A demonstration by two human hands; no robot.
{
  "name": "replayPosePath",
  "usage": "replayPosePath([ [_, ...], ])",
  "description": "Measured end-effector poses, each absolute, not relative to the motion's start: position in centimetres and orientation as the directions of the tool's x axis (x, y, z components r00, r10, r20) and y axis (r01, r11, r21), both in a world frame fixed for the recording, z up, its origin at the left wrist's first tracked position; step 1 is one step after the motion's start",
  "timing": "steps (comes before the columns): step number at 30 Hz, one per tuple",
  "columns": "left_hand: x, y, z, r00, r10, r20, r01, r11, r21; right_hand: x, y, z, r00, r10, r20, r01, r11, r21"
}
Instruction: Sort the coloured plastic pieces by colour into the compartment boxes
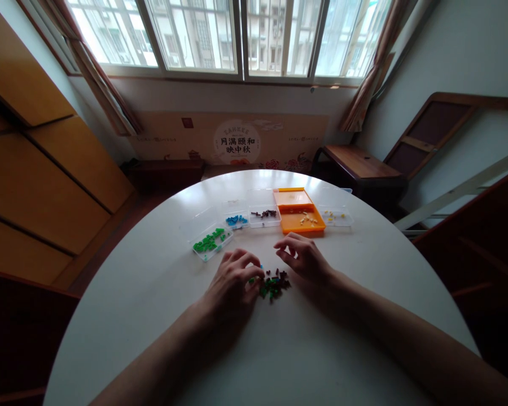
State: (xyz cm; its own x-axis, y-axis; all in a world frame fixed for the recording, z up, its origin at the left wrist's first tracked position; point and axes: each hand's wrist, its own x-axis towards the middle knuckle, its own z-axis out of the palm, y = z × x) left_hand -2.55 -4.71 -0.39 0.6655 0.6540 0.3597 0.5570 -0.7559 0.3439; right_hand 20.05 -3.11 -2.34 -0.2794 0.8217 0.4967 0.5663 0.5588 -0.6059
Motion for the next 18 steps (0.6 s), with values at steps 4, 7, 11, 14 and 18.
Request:
replayPosePath([
  [4,-2.6,-4.5,-0.9,0.661,0.647,0.380,0.560,-0.762,0.325,19.6,-3.6,-2.3,-0.300,0.818,0.491,0.544,0.569,-0.616],
  [7,-2.6,-4.2,-1.2,0.630,0.649,0.426,0.539,-0.761,0.362,19.3,-4.0,-2.1,-0.297,0.816,0.495,0.517,0.573,-0.635],
  [11,-2.6,-3.6,-1.2,0.532,0.709,0.463,0.475,-0.703,0.530,18.7,-4.4,-1.8,-0.302,0.794,0.528,0.462,0.606,-0.647],
  [14,-2.4,-3.4,-1.1,0.497,0.753,0.431,0.450,-0.648,0.615,18.4,-4.6,-1.8,-0.302,0.784,0.542,0.453,0.618,-0.642],
  [18,-2.3,-3.4,-0.8,0.479,0.787,0.390,0.438,-0.599,0.671,18.2,-4.8,-2.0,-0.313,0.785,0.534,0.459,0.618,-0.639],
])
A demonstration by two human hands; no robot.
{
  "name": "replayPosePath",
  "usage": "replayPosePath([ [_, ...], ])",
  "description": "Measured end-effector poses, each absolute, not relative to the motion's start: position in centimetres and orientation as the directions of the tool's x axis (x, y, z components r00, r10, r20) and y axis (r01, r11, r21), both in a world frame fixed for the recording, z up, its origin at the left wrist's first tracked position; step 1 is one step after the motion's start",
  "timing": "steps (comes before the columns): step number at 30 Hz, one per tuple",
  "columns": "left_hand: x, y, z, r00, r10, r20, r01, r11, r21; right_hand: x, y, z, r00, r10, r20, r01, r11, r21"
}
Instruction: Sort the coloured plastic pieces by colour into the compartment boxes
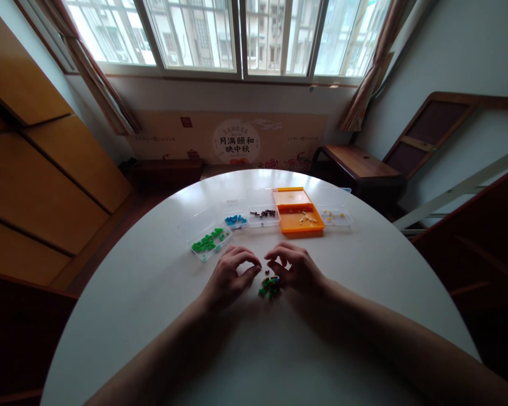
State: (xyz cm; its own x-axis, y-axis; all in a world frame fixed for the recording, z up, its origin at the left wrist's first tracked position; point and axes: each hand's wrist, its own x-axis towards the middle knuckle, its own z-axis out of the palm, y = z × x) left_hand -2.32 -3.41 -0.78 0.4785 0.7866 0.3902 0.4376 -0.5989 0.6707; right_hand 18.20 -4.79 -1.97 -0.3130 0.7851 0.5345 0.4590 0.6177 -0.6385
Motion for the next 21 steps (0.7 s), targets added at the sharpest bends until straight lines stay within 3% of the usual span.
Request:
replayPosePath([
  [7,-2.3,-3.3,-0.3,0.453,0.814,0.363,0.389,-0.547,0.741,17.9,-5.0,-1.8,-0.336,0.765,0.550,0.458,0.643,-0.614],
  [13,-2.1,-3.4,-0.3,0.429,0.863,0.267,0.266,-0.403,0.876,17.4,-5.3,-1.5,-0.310,0.736,0.602,0.455,0.671,-0.586],
  [21,-1.8,-3.5,-0.6,0.409,0.872,0.270,0.263,-0.396,0.880,16.9,-5.5,-1.3,-0.288,0.681,0.673,0.493,0.708,-0.506],
])
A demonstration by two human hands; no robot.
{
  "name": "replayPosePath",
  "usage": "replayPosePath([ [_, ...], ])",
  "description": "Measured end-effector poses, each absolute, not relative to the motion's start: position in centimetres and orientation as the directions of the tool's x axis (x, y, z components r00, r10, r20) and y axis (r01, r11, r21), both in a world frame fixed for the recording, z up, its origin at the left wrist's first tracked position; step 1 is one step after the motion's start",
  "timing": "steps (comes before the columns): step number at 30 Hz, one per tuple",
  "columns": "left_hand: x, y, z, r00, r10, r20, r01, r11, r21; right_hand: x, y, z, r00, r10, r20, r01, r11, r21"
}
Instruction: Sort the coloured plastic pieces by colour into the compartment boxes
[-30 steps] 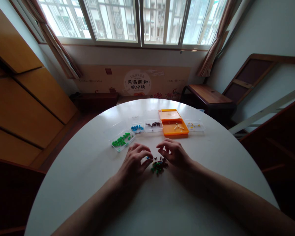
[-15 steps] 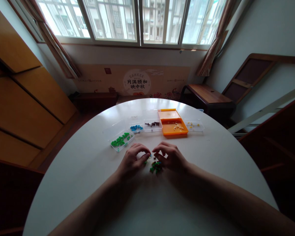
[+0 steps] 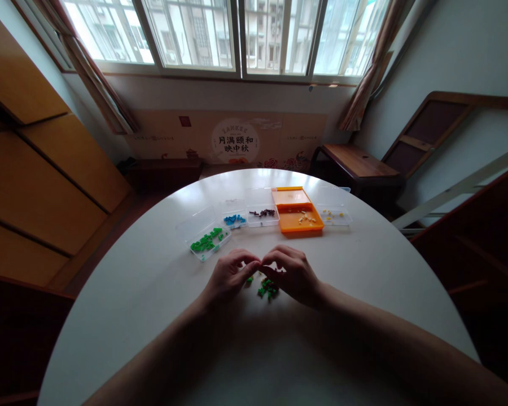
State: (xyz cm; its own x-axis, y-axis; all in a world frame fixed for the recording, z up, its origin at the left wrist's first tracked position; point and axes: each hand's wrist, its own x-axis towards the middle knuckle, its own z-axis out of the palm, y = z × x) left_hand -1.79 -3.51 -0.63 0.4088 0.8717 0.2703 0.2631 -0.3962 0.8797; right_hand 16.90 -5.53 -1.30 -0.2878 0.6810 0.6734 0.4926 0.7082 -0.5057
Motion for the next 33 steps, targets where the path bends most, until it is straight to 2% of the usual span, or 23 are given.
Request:
replayPosePath([
  [7,-2.0,-3.5,-0.3,0.412,0.869,0.274,0.260,-0.400,0.879,16.8,-5.3,-1.5,-0.288,0.678,0.677,0.516,0.705,-0.487],
  [14,-2.4,-3.5,-0.2,0.375,0.882,0.286,0.299,-0.408,0.863,17.5,-3.9,-1.6,-0.282,0.718,0.636,0.505,0.675,-0.539],
  [20,-2.7,-3.4,-0.8,0.345,0.890,0.298,0.319,-0.410,0.855,18.7,1.9,-0.4,-0.082,0.803,0.590,0.589,0.517,-0.621],
  [25,-2.9,-3.5,-0.8,0.333,0.881,0.336,0.379,-0.451,0.808,19.1,5.9,0.5,0.046,0.860,0.508,0.546,0.404,-0.734],
  [29,-2.8,-3.6,-1.0,0.376,0.837,0.397,0.399,-0.534,0.745,19.6,5.4,-0.3,0.065,0.874,0.481,0.515,0.383,-0.767],
  [33,-2.5,-4.0,-1.1,0.461,0.773,0.436,0.402,-0.620,0.674,20.5,2.5,-1.2,0.012,0.875,0.485,0.504,0.413,-0.759],
])
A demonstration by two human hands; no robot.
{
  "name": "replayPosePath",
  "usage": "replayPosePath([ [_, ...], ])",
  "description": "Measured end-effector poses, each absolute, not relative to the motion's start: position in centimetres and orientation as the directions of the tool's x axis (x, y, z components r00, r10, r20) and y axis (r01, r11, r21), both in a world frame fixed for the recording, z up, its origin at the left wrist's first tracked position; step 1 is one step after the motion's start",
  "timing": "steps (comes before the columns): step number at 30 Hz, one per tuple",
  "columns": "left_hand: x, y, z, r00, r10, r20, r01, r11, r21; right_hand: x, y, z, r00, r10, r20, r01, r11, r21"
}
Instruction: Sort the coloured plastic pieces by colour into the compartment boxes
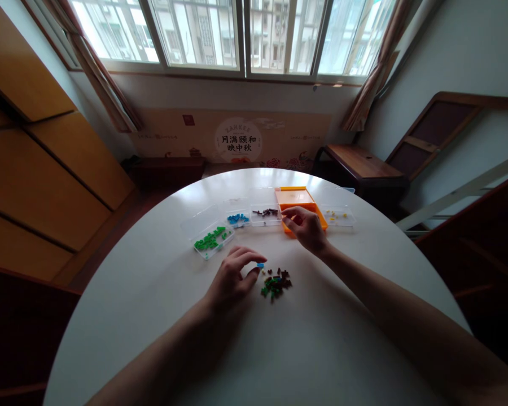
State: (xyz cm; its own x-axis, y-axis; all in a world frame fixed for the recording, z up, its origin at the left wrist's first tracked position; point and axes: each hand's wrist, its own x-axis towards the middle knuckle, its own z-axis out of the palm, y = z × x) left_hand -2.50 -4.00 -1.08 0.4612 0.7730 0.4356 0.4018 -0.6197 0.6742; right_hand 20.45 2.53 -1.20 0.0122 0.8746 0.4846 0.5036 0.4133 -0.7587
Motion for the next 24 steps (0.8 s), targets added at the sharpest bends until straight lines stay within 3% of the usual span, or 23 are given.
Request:
replayPosePath([
  [6,-2.1,-4.8,-0.9,0.619,0.690,0.375,0.485,-0.712,0.508,21.2,-1.4,-1.9,-0.132,0.854,0.503,0.558,0.484,-0.675],
  [11,-1.7,-5.0,-1.0,0.677,0.645,0.356,0.537,-0.762,0.362,21.1,-2.8,-2.3,-0.157,0.844,0.513,0.552,0.506,-0.663],
  [24,-1.7,-4.8,-1.2,0.606,0.681,0.410,0.572,-0.732,0.371,20.8,-3.4,-2.8,-0.166,0.844,0.509,0.518,0.514,-0.684],
])
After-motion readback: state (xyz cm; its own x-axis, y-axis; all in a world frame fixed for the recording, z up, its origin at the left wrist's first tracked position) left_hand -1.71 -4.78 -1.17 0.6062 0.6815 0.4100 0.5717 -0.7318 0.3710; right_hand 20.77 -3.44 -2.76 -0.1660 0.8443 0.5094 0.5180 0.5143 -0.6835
